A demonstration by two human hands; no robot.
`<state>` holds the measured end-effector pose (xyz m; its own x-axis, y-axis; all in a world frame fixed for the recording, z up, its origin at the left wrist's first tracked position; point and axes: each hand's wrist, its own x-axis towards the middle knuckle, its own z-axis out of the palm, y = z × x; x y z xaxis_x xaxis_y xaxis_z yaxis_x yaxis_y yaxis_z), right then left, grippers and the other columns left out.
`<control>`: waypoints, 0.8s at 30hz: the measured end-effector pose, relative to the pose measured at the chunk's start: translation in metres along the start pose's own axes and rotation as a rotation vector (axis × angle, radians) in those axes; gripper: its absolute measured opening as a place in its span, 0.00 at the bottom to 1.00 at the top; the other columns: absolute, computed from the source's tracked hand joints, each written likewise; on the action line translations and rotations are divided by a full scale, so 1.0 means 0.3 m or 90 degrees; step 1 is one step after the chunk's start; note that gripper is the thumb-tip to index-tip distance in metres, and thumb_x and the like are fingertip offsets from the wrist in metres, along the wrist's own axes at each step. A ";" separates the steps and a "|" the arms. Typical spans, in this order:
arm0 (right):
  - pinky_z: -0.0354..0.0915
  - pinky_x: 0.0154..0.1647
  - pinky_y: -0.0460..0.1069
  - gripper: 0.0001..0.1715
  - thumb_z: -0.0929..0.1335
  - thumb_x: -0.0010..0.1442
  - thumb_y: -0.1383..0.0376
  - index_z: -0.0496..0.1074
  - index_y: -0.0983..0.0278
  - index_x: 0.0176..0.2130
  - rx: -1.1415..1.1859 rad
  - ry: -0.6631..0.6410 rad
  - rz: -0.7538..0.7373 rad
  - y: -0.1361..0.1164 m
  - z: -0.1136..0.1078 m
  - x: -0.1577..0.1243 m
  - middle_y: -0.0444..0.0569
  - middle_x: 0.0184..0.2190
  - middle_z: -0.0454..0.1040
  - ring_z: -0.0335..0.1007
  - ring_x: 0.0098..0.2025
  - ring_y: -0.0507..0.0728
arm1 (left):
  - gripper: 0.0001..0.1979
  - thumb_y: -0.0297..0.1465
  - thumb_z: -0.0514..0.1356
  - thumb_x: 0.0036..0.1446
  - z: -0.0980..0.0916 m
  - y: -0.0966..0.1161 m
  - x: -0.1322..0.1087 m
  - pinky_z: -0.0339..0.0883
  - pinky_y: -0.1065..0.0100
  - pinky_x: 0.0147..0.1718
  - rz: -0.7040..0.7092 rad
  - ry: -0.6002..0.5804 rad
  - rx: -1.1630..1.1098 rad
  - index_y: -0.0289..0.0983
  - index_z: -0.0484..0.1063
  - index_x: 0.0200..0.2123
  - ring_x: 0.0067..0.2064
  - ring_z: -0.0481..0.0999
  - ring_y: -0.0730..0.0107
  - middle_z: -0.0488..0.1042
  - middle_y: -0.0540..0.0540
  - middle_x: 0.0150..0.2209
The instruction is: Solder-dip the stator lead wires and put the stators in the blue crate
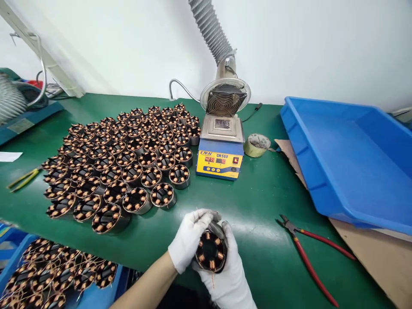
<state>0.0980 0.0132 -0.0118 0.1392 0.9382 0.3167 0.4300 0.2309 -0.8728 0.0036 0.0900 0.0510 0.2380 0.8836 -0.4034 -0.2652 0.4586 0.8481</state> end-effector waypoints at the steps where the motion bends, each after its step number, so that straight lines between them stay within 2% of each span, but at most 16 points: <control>1: 0.68 0.50 0.56 0.54 0.72 0.47 0.63 0.42 0.66 0.64 -0.025 0.005 -0.004 0.009 0.000 -0.005 0.63 0.55 0.65 0.67 0.53 0.66 | 0.16 0.44 0.64 0.47 -0.005 0.006 0.004 0.68 0.68 0.38 0.022 0.023 -0.049 0.36 0.75 0.31 0.33 0.76 0.68 0.78 0.49 0.27; 3: 0.69 0.48 0.56 0.54 0.72 0.48 0.60 0.43 0.68 0.64 -0.052 0.026 -0.001 0.026 0.005 -0.017 0.64 0.53 0.67 0.69 0.51 0.66 | 0.15 0.44 0.63 0.49 -0.036 0.027 0.001 0.67 0.68 0.42 0.077 0.068 -0.135 0.39 0.75 0.34 0.36 0.77 0.68 0.78 0.50 0.28; 4: 0.69 0.48 0.56 0.54 0.72 0.48 0.58 0.44 0.69 0.63 -0.052 0.034 0.001 0.033 0.009 -0.022 0.64 0.52 0.68 0.69 0.50 0.67 | 0.16 0.44 0.64 0.48 -0.056 0.041 -0.005 0.66 0.67 0.44 0.086 0.072 -0.131 0.40 0.75 0.36 0.39 0.77 0.67 0.79 0.50 0.30; 7: 0.71 0.45 0.55 0.53 0.72 0.47 0.55 0.47 0.70 0.62 -0.042 0.056 -0.002 0.038 0.017 -0.018 0.62 0.49 0.70 0.71 0.48 0.67 | 0.18 0.36 0.68 0.42 -0.097 0.076 -0.024 0.64 0.69 0.44 -0.006 0.020 0.063 0.39 0.76 0.39 0.41 0.74 0.67 0.79 0.49 0.36; 9: 0.72 0.43 0.55 0.48 0.71 0.48 0.55 0.50 0.69 0.61 -0.074 0.054 -0.029 0.029 0.010 0.001 0.61 0.46 0.72 0.73 0.44 0.66 | 0.11 0.31 0.67 0.42 -0.094 0.091 -0.026 0.64 0.71 0.38 -0.073 -0.030 0.191 0.35 0.78 0.33 0.35 0.72 0.69 0.78 0.49 0.31; 11: 0.73 0.40 0.54 0.41 0.70 0.50 0.56 0.55 0.67 0.58 -0.123 0.053 -0.077 0.014 -0.004 0.024 0.59 0.42 0.74 0.75 0.40 0.64 | 0.04 0.28 0.64 0.43 -0.075 0.097 -0.015 0.62 0.72 0.32 -0.080 -0.054 0.228 0.33 0.78 0.25 0.29 0.69 0.72 0.75 0.50 0.24; 14: 0.74 0.38 0.53 0.34 0.68 0.52 0.57 0.58 0.67 0.54 -0.160 0.048 -0.123 -0.001 -0.022 0.048 0.58 0.39 0.74 0.76 0.37 0.63 | 0.05 0.28 0.65 0.41 -0.057 0.097 0.014 0.59 0.72 0.27 -0.059 -0.043 0.152 0.32 0.75 0.19 0.25 0.65 0.75 0.70 0.51 0.18; 16: 0.74 0.37 0.53 0.35 0.68 0.53 0.57 0.57 0.68 0.55 -0.156 0.048 -0.105 -0.003 -0.023 0.047 0.59 0.39 0.74 0.76 0.38 0.63 | 0.10 0.34 0.67 0.41 -0.064 0.096 0.028 0.58 0.72 0.26 -0.016 0.002 0.067 0.32 0.74 0.20 0.22 0.63 0.77 0.68 0.52 0.17; 18: 0.74 0.37 0.53 0.40 0.67 0.52 0.57 0.53 0.69 0.59 -0.135 0.048 -0.065 0.001 -0.015 0.037 0.60 0.40 0.74 0.76 0.38 0.63 | 0.15 0.41 0.67 0.42 -0.079 0.102 0.031 0.61 0.71 0.30 0.029 0.045 0.011 0.34 0.75 0.25 0.25 0.66 0.76 0.71 0.52 0.21; 20: 0.74 0.37 0.53 0.45 0.67 0.51 0.58 0.48 0.71 0.62 -0.104 0.049 -0.020 0.006 -0.005 0.024 0.59 0.41 0.74 0.75 0.40 0.63 | 0.19 0.42 0.68 0.41 -0.092 0.113 0.022 0.64 0.68 0.40 0.027 0.046 0.018 0.37 0.76 0.35 0.34 0.73 0.71 0.76 0.48 0.31; 22: 0.73 0.38 0.53 0.49 0.67 0.50 0.59 0.45 0.70 0.63 -0.074 0.040 0.001 0.009 0.002 0.018 0.58 0.42 0.74 0.75 0.41 0.64 | 0.24 0.36 0.70 0.37 -0.095 0.124 0.007 0.62 0.65 0.47 -0.040 0.000 0.076 0.38 0.75 0.41 0.46 0.72 0.63 0.77 0.44 0.42; 24: 0.74 0.37 0.52 0.49 0.68 0.50 0.59 0.44 0.69 0.64 -0.061 0.039 -0.003 0.007 -0.001 0.022 0.57 0.42 0.75 0.75 0.41 0.63 | 0.23 0.33 0.70 0.37 -0.088 0.127 -0.005 0.62 0.65 0.47 -0.112 -0.048 0.136 0.37 0.76 0.40 0.46 0.72 0.61 0.78 0.44 0.42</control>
<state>0.1000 0.0198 -0.0114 0.1899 0.9190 0.3456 0.5142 0.2068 -0.8324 -0.0315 0.1086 0.0749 0.3338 0.7793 -0.5303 -0.0133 0.5664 0.8240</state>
